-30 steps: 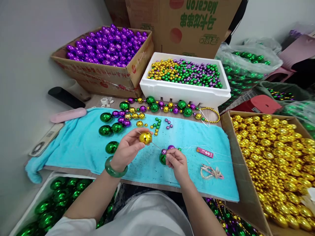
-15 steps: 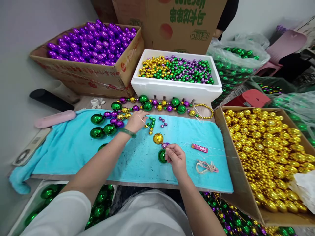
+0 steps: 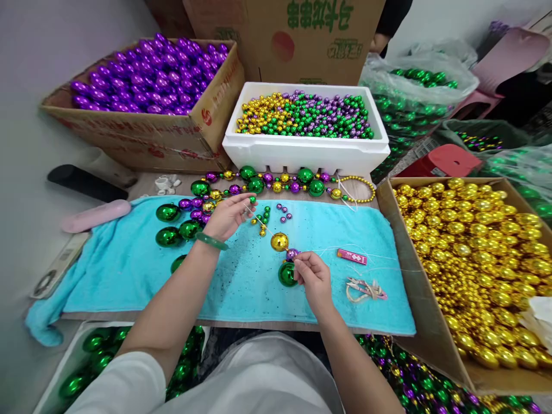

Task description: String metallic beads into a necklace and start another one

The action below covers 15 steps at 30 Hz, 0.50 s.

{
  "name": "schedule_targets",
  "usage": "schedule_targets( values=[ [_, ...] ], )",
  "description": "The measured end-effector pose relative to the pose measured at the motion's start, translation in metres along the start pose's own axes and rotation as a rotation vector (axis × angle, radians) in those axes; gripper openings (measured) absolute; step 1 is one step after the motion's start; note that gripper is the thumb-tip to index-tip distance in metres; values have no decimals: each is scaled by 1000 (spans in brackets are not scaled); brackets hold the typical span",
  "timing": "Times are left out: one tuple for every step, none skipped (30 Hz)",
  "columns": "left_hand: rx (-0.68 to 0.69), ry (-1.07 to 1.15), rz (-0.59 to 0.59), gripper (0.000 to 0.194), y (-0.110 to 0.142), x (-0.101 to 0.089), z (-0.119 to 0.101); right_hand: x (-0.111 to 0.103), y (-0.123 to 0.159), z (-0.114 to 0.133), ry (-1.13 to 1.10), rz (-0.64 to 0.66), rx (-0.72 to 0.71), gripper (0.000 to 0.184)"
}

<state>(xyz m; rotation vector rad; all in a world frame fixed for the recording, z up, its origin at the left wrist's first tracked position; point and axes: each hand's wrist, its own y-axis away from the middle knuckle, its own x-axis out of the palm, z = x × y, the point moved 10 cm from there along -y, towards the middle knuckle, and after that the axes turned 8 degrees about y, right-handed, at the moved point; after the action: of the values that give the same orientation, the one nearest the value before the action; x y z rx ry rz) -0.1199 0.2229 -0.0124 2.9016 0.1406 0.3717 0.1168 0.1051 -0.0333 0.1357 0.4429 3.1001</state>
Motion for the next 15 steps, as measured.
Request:
schedule_targets(
  values=[
    [-46,194,27,26,9,2,1,1,0,1,10,-2,-2,26],
    [-75,318,52,26,17,5,0,2,0,2,18,-2,-4,25],
    [-95,394,65,26,24,7,-1,3,1,4,26,-2,-7,25],
    [-109,439,69,25,30,8,-2,4,1,5,32,1,-10,24],
    [-119,467,68,24,34,8,-3,5,1,6,35,2,-13,24],
    [-127,488,64,24,38,8,-3,6,2,7,38,4,-14,23],
    [-131,508,59,23,40,8,-3,7,2,8,41,6,-13,23],
    [-135,531,54,22,41,7,-3,7,2,8,43,5,-11,23],
    [-138,558,49,21,42,7,-3,8,3,8,44,6,-8,23],
    [-143,587,45,19,43,7,-2,8,3,8,46,5,-5,23],
    [-148,617,42,18,43,7,-1,8,4,8,48,6,-3,24],
    [-154,645,42,17,44,7,0,8,5,8,50,6,-2,24],
    [-160,668,40,17,44,8,0,8,5,8,51,6,-1,24],
    [-167,684,39,16,45,8,1,9,6,8,53,7,0,24],
    [-171,692,35,16,46,8,2,9,7,8,54,7,2,24]
  ],
)
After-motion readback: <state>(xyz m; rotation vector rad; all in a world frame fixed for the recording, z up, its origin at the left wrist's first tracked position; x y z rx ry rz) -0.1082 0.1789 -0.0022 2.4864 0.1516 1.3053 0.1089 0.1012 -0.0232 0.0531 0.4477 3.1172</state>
